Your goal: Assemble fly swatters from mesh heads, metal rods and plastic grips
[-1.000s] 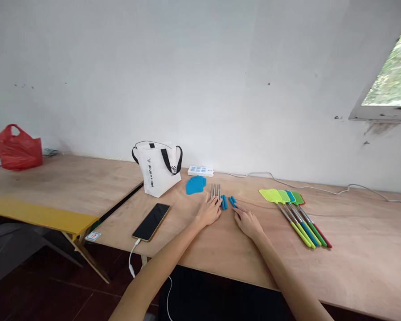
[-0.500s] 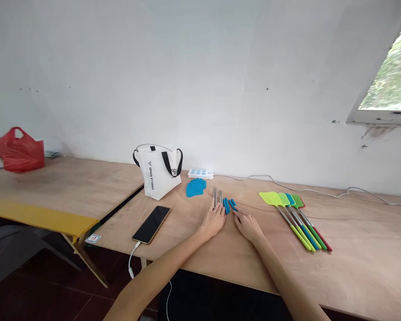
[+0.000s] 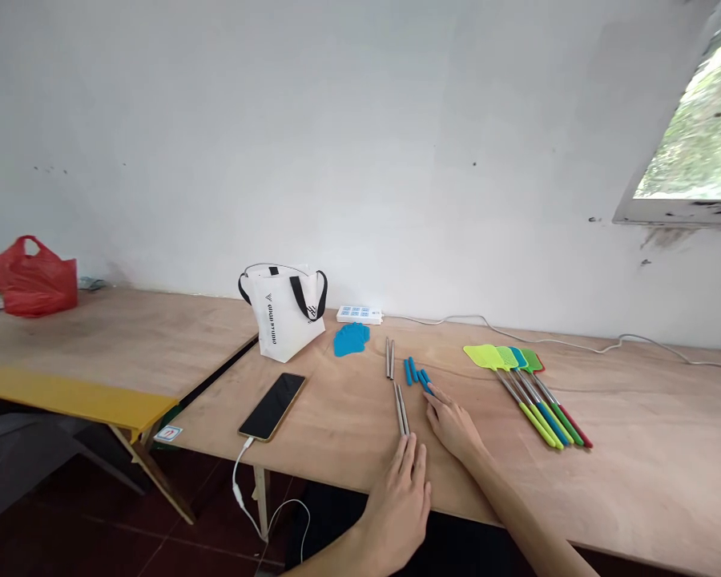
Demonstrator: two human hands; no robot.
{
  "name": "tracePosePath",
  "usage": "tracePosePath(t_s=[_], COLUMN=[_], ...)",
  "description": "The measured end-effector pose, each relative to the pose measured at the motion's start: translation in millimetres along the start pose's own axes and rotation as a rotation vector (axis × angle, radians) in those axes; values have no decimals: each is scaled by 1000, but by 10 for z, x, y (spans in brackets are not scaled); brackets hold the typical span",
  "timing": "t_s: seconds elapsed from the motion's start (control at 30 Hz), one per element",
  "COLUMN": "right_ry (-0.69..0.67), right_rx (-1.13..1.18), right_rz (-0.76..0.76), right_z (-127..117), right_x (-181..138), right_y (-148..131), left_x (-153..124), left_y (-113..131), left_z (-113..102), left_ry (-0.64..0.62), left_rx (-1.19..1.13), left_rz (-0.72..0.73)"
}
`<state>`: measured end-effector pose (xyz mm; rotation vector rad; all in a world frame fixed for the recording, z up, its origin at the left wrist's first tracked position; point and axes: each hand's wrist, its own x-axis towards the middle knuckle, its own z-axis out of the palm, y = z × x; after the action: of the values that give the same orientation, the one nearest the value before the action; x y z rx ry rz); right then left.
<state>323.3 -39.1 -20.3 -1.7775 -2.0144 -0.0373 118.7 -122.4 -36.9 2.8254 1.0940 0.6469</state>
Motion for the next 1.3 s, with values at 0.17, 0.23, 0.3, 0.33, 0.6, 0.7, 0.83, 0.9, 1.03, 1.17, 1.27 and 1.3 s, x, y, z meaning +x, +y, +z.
tracePosePath(t_s=[0.17, 0.23, 0.3, 0.33, 0.6, 0.7, 0.83, 0.9, 1.03, 1.17, 1.27, 1.3], right_ry=[32, 54, 77, 84, 128, 158, 163, 158, 170, 192, 239, 258], right_rx=[47, 73, 103, 121, 162, 131, 106, 108, 122, 114, 99, 94], right_rz=[9, 16, 16, 14, 79, 105, 115, 117, 119, 112, 75, 49], right_z=[-9, -15, -24, -30, -64, -41, -31, -39, -56, -57, -63, -71], right_x=[-211, -301, -407, -463, -646, -623, -626, -632, -628, -615, -617, -621], right_y=[-10, -9, 2, 11, 103, 122, 132, 130, 115, 97, 78, 66], left_x=[152, 264, 332, 346, 454, 591, 760, 815, 860, 863, 912, 943], left_y=[-105, -221, -319, -356, -498, -508, -512, -526, -560, -609, -773, -871], left_z=[-319, -456, -551, -577, -351, -235, -173, -164, -142, -147, -202, -225], left_ry=[-102, -117, -124, -125, -6, 14, -24, -51, -81, -82, -81, -63], left_rx=[-137, -174, -176, -164, -208, -282, -312, -299, -290, -293, -348, -362], left_rz=[129, 217, 275, 284, 26, -15, 20, 62, 120, 124, 136, 114])
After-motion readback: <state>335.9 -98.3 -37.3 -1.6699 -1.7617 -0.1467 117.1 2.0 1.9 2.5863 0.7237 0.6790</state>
